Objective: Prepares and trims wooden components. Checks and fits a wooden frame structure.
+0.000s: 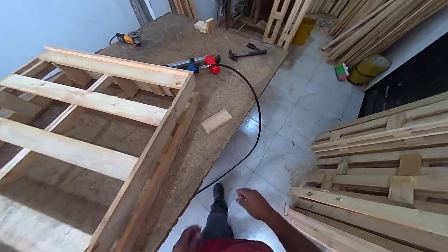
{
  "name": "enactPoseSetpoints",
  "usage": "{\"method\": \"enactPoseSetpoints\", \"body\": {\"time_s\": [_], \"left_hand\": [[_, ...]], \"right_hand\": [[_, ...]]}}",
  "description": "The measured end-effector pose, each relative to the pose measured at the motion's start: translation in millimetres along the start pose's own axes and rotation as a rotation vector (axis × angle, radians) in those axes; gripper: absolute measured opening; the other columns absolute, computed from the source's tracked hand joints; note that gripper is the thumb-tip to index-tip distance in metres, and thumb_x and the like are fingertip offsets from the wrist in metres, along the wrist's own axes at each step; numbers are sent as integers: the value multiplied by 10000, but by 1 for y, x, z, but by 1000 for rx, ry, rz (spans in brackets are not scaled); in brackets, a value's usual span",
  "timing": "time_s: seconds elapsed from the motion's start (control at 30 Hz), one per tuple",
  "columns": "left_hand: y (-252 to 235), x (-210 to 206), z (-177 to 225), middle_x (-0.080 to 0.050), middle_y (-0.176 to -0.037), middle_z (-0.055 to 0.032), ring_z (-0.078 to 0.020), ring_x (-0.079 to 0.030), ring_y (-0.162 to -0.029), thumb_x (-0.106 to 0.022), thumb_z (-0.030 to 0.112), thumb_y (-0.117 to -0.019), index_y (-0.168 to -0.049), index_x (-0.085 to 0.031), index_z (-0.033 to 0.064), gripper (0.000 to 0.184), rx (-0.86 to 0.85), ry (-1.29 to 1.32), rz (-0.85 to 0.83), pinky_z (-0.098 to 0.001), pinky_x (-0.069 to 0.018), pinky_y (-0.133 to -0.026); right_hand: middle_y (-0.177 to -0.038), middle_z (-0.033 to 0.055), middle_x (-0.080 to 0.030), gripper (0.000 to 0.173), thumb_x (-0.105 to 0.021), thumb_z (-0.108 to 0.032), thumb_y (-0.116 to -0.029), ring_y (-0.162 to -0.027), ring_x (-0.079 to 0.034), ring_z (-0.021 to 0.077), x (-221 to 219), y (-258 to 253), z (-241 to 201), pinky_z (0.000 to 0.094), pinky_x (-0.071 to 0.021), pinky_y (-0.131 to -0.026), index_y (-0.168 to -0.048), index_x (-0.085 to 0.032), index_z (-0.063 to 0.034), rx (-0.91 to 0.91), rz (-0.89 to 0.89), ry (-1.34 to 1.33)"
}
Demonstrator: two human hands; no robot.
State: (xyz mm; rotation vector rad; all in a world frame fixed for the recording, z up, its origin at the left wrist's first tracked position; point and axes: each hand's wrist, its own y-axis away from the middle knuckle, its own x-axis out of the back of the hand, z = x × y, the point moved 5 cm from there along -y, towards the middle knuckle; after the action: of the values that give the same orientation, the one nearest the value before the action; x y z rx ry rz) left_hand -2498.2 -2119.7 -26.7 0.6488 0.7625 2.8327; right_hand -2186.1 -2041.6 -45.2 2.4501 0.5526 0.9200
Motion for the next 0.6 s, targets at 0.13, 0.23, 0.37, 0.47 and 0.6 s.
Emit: {"method": "enactPoseSetpoints", "body": {"time_s": [0.13, 0.23, 0.37, 0.47, 0.6], "left_hand": [[-128, -28, 131, -670, -1338, -90, -209, -664, -1199, -638, 351, -1008, -1379, -626, 96, 450, -256, -327, -124, -443, -543, -1055], [-218, -30, 217, -588, -1437, -162, -312, -587, -1306, -647, 382, -1006, -1435, -574, 79, 530, -225, -457, -62, -511, -466, -1123], [-332, -42, 261, -456, -1560, -184, -361, -434, -1448, -790, 406, -894, -1490, -493, 59, 751, -265, -586, 100, -563, -384, -1181], [-390, -58, 275, -405, -1587, -204, -387, -379, -1477, -856, 420, -802, -1553, -402, 60, 948, -204, -760, 120, -570, -371, -1184], [-415, -70, 288, -532, -1452, -193, -406, -492, -1357, -860, 424, -753, -1502, -493, 99, 894, -56, -884, 64, -586, -481, -1058]], "right_hand": [[-1271, 139, -695, 443, -576, -384, -1020, -1166, -670, 308, -3, -6, 38, 575, -507, -1033, -1354, -648, -101, 1, -202, 51], [-1235, 141, -711, 452, -599, -420, -1008, -1150, -679, 322, 27, -13, 92, 590, -513, -1009, -1317, -669, -97, -77, -237, 84], [-1201, 123, -725, 469, -571, -477, -1007, -1112, -693, 304, 117, -8, 124, 581, -524, -983, -1271, -693, -109, -215, -188, 115], [-1148, 111, -744, 410, -623, -378, -997, -1045, -721, 266, 191, -27, 138, 528, -561, -966, -1274, -694, -85, -238, -20, 68], [-1176, 108, -737, 409, -626, -336, -1002, -1051, -722, 242, 261, -85, 136, 494, -571, -973, -1304, -674, -65, -167, 63, -21]]}}
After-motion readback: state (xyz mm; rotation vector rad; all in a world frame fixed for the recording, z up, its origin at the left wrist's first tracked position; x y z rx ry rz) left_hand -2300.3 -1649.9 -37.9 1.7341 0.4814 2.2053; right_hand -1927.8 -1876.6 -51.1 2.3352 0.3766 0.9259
